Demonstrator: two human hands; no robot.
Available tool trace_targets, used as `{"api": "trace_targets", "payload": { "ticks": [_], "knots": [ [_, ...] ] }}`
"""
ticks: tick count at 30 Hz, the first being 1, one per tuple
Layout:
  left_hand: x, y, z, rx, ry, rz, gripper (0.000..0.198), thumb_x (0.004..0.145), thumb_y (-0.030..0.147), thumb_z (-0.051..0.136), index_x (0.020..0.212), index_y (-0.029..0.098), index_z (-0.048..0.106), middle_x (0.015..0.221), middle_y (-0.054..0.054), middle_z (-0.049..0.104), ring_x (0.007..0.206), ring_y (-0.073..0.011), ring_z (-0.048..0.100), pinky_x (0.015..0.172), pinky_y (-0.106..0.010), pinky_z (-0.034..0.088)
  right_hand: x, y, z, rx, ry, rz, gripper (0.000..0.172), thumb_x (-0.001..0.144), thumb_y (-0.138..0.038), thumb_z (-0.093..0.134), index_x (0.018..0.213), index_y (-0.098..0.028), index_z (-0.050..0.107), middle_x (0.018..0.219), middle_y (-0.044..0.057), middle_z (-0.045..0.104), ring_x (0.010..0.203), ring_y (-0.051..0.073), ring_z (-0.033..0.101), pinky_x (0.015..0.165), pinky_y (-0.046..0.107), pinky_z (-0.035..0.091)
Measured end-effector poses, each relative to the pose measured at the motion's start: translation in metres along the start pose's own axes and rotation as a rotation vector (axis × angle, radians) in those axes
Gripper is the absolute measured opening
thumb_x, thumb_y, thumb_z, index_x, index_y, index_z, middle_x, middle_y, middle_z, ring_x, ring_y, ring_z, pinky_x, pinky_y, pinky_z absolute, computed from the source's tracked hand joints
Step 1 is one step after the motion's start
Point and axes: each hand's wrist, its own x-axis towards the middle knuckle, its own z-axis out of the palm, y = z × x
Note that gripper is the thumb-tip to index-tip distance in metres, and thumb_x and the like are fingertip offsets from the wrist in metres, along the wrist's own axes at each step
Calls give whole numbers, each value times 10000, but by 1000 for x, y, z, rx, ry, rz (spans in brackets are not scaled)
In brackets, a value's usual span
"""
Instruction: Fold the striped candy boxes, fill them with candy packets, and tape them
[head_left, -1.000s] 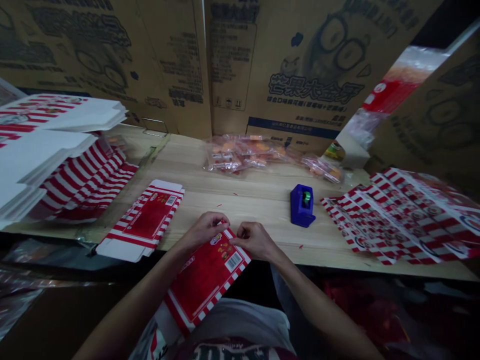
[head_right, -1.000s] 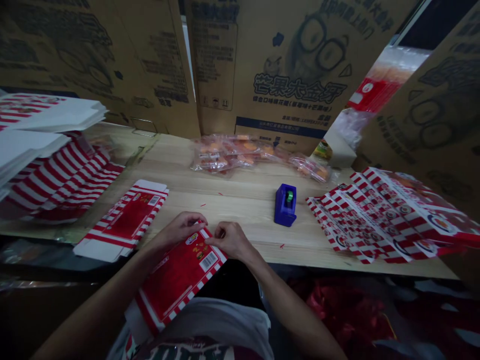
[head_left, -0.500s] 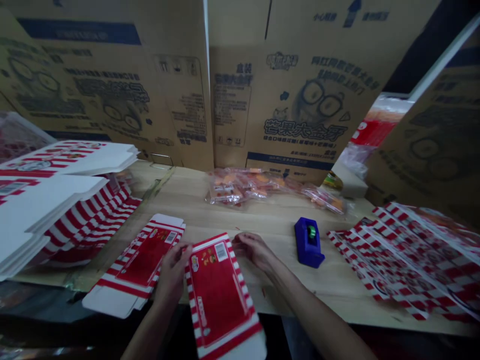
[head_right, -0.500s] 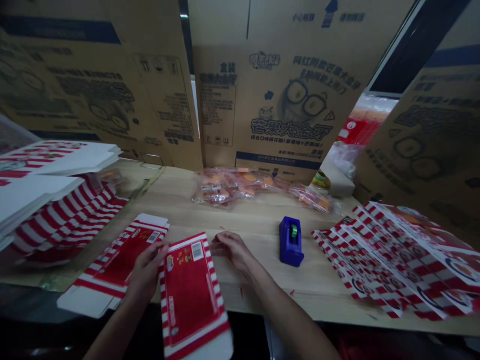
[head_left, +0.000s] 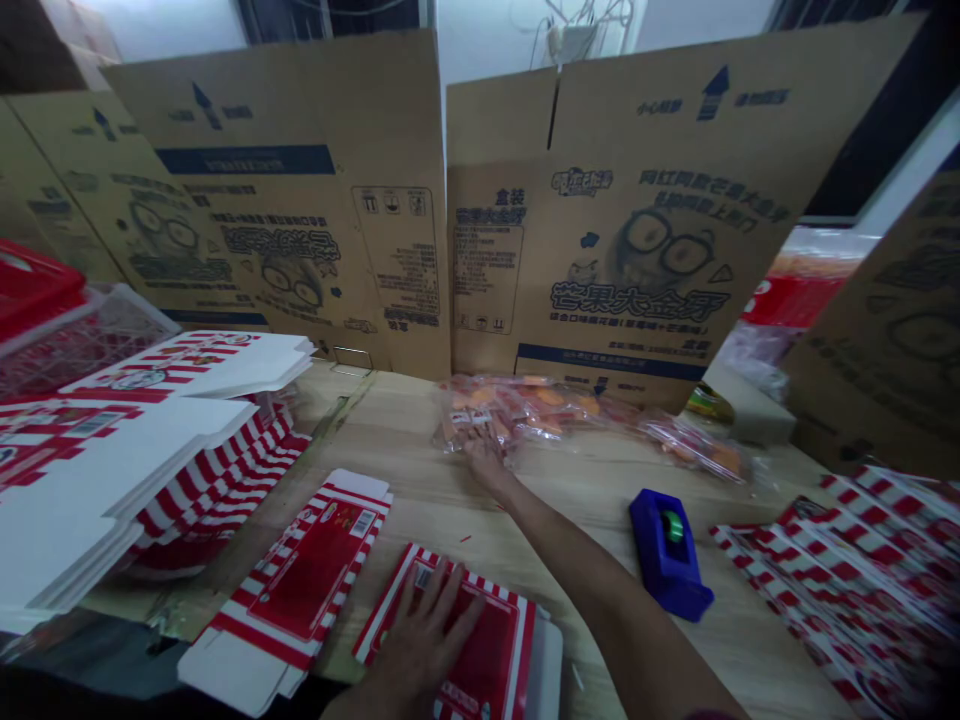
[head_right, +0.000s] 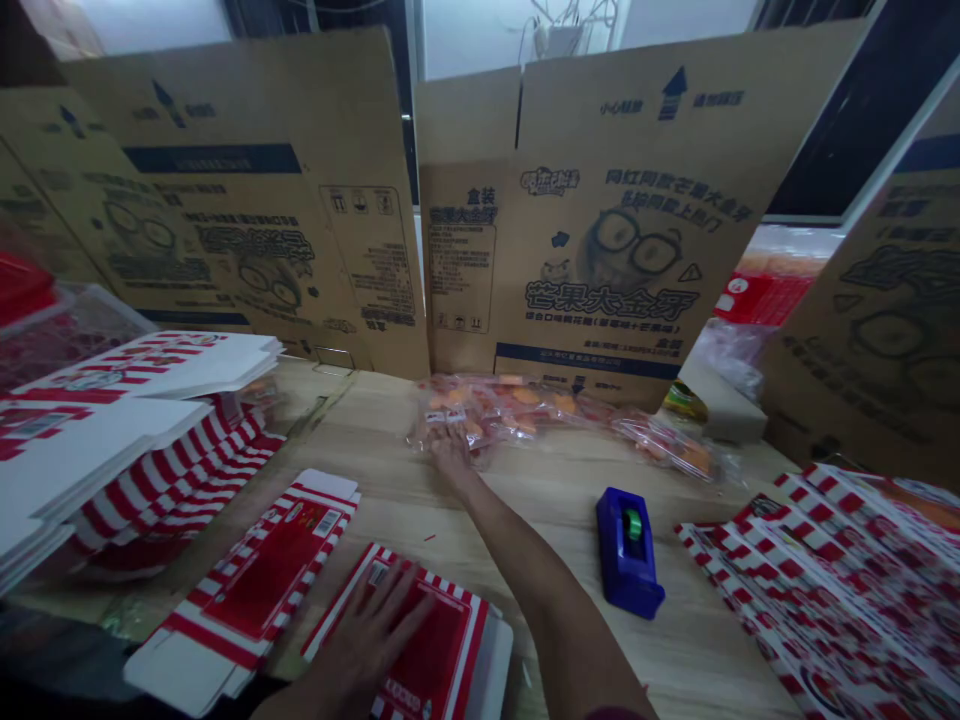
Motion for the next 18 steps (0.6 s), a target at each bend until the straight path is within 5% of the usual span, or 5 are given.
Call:
{"api": "trace_targets", "payload": {
  "ticks": [4, 7, 12, 15, 18],
  "knots": [
    [14, 10, -36, -70, -159, 140, 1258, 480, 619, 800, 1502, 240, 174, 1560, -239, 20, 1405, -490, -18, 1039, -753, 33, -49, 10, -3, -16, -21, -52, 451, 863, -74, 431, 1286, -153, 567, 1381, 126, 529, 1299, 249, 439, 1109, 410, 273],
    [16, 11, -41, -146, -156, 203, 1373, 385, 665, 806, 1505, 202, 161, 1558, -262, 42, 1404, -491, -35, 1058, -724, -23, -72, 16, -9, -49, 63, -94, 531, 854, -75, 437, 1382, -127, 467, 1482, 146, 395, 1384, 281, 317, 1140, 452, 201],
    [19, 14, -6, -132, -64, 176, 1309, 472, 601, 796, 1513, 225, 97, 1562, -246, 78, 1413, -481, 38, 1085, -702, -27, -31, 13, -9, -38, 119, -83, 618, 801, -39, 464, 1413, -104, 412, 1517, 170, 320, 1413, 285, 265, 1137, 475, 207],
    [17, 11, 14, -77, -68, 22, 1209, 522, 551, 776, 1506, 200, 167, 1542, -273, 142, 1396, -512, 109, 1074, -724, 35, 0, 11, -5, -7, 71, -52, 561, 808, -20, 427, 1342, -170, 506, 1423, 124, 483, 1343, 243, 401, 1104, 461, 293],
    [7, 9, 16, -44, -45, -177, 1164, 515, 534, 770, 1490, 175, 244, 1522, -294, 192, 1372, -538, 182, 1059, -730, 84, 0, 16, -3, 15, 51, -68, 486, 824, -39, 429, 1248, -202, 603, 1252, 95, 638, 1235, 218, 525, 1076, 407, 366]
  ]
}}
